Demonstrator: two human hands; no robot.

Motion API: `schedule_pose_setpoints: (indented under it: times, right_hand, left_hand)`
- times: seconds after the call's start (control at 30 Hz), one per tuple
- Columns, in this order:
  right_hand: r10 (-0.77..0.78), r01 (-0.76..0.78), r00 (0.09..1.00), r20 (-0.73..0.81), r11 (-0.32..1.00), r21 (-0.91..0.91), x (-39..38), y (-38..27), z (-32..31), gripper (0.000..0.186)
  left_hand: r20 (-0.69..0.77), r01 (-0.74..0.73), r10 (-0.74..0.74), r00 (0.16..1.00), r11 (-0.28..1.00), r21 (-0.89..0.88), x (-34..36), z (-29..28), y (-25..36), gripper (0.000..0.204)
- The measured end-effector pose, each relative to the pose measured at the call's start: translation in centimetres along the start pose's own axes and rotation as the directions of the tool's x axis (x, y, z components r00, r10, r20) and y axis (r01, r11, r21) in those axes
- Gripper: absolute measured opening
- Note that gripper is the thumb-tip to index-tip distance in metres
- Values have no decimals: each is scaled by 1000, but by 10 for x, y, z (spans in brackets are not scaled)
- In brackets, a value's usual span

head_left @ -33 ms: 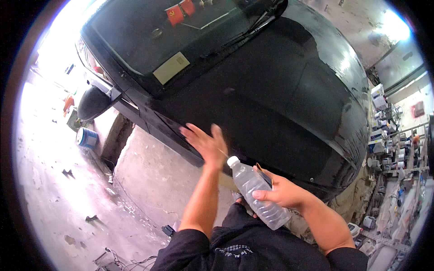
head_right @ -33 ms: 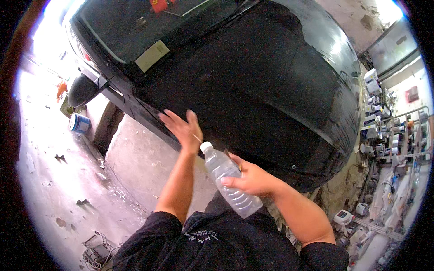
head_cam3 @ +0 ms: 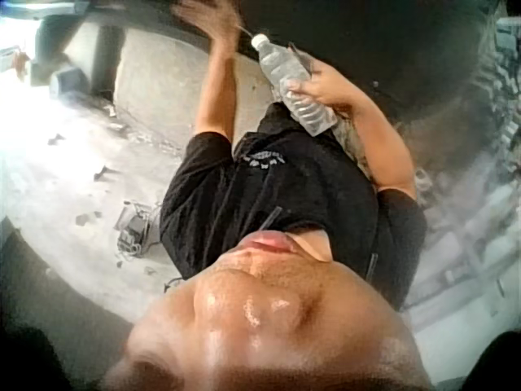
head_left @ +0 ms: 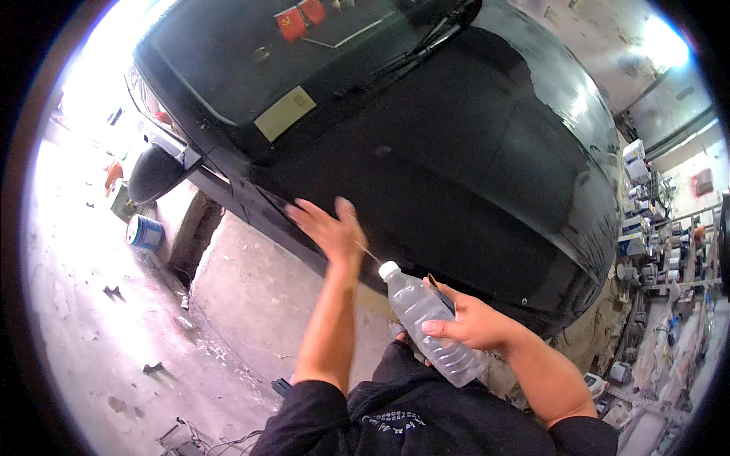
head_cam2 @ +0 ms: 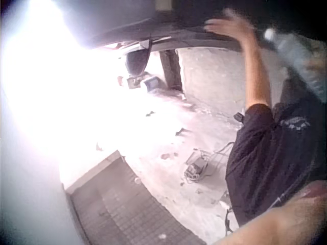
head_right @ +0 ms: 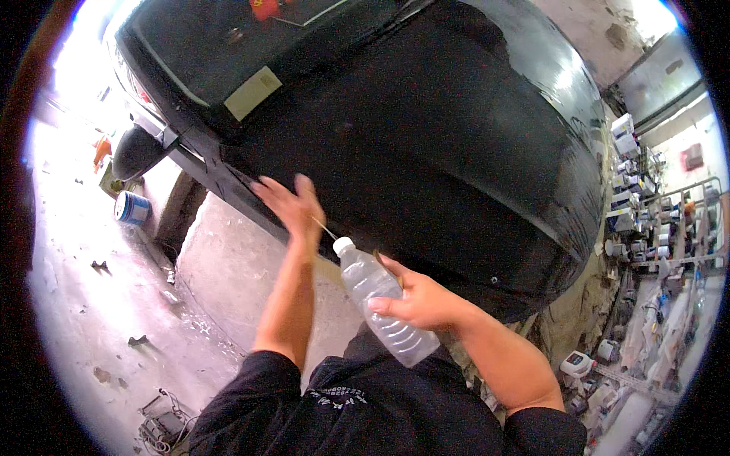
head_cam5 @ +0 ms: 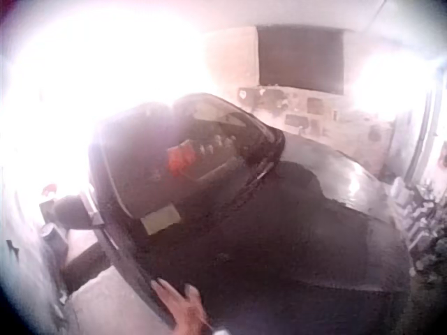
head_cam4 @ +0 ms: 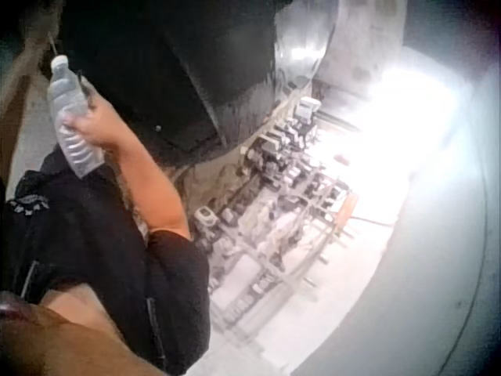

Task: The person wet sands a black car hood using a sanding block and sandpaper while spraying water from a plastic bottle onto the surface.

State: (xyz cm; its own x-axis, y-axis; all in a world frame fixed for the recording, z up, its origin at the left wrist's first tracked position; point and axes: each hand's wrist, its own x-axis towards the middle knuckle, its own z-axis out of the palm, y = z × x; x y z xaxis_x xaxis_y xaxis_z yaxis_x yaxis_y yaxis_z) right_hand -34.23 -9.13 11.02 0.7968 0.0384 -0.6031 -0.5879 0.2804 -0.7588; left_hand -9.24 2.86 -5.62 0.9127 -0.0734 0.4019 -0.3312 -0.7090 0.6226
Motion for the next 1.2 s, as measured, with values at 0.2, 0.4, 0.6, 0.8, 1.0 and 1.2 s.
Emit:
schedule_pose_setpoints:
  times: [0.2, 0.4, 0.6, 0.8, 1.0, 1.2]
  right_hand:
    - [-72, 74, 997, 14, 965, -251, -9, 8, -6, 88]
    - [73, -74, 997, -22, 995, -63, -58, 48, -41, 89]
    - [86, -76, 990, -109, 993, 90, -117, 101, -85, 78]
    - [82, -31, 986, -144, 944, 328, -149, 124, -99, 57]
    - [67, -23, 992, -112, 934, 355, -135, 119, -88, 63]
    - [-24, 65, 990, -139, 952, 299, -83, 108, -58, 76]
  left_hand:
    - [-46, 66, -67, 997, 998, -20, 104, -12, -67, 92]
    - [12, 83, -83, 996, 996, -34, -8, 1, -12, 90]
    - [136, -36, 3, 991, 970, 241, -154, 5, 67, 91]
    - [404, -206, 130, 906, 967, 151, -280, 2, 134, 105]
    - [205, -154, 127, 971, 980, 123, -192, 7, 104, 91]
    - [319, -336, 210, 924, 842, 421, -2, -8, 40, 78]
